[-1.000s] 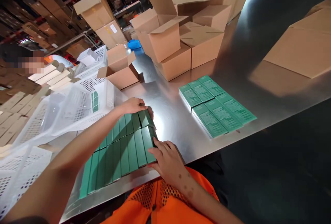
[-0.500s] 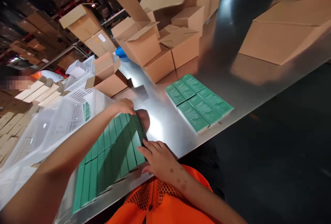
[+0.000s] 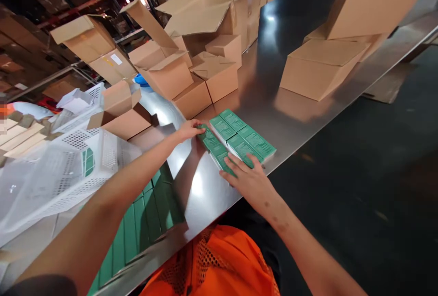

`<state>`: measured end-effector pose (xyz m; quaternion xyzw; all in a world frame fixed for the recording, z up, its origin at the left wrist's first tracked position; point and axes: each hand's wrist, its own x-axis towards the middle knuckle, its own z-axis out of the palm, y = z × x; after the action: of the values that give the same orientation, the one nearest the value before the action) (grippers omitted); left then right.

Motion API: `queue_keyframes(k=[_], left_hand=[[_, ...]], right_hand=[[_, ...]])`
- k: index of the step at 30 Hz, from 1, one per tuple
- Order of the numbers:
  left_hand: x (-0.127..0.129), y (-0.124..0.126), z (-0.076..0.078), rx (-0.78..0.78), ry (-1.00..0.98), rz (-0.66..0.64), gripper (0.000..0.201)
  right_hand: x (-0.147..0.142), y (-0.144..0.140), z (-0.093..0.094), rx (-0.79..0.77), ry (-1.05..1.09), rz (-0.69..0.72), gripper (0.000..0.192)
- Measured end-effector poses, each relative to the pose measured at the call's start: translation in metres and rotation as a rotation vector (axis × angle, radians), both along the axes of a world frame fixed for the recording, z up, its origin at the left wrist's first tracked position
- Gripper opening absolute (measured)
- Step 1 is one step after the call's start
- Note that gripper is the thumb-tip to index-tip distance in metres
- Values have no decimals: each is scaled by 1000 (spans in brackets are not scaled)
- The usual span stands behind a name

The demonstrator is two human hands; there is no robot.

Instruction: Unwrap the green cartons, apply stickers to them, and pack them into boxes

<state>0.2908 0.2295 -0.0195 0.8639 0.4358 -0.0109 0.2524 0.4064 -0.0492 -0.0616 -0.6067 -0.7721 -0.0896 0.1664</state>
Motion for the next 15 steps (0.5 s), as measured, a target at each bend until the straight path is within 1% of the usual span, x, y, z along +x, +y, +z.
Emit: queue_keyframes(k=[2, 5, 7, 9, 12, 14, 15], left_hand=[[-25, 6, 9, -1, 66, -17, 39], [-69, 10, 25, 3, 229, -41, 35], [-94, 8, 32, 15, 354, -53, 31], [-112, 4, 35, 36, 462, -56, 31], [-119, -2, 33, 60, 586, -37, 31], [-112, -4, 31, 64, 638, -18, 30], [-105, -4, 30, 70, 643, -14, 30]], right_hand=[[-23, 1, -6, -4, 130, 63, 36], [-65, 3, -12, -46, 400, 167, 37], [-91, 7, -13, -112, 571, 226, 41], [-110, 13, -14, -189, 684, 296, 49], [-124, 22, -16, -246, 733, 365, 52], [-123, 23, -16, -264, 677, 378, 54], [-118, 22, -14, -270, 615, 392, 58]])
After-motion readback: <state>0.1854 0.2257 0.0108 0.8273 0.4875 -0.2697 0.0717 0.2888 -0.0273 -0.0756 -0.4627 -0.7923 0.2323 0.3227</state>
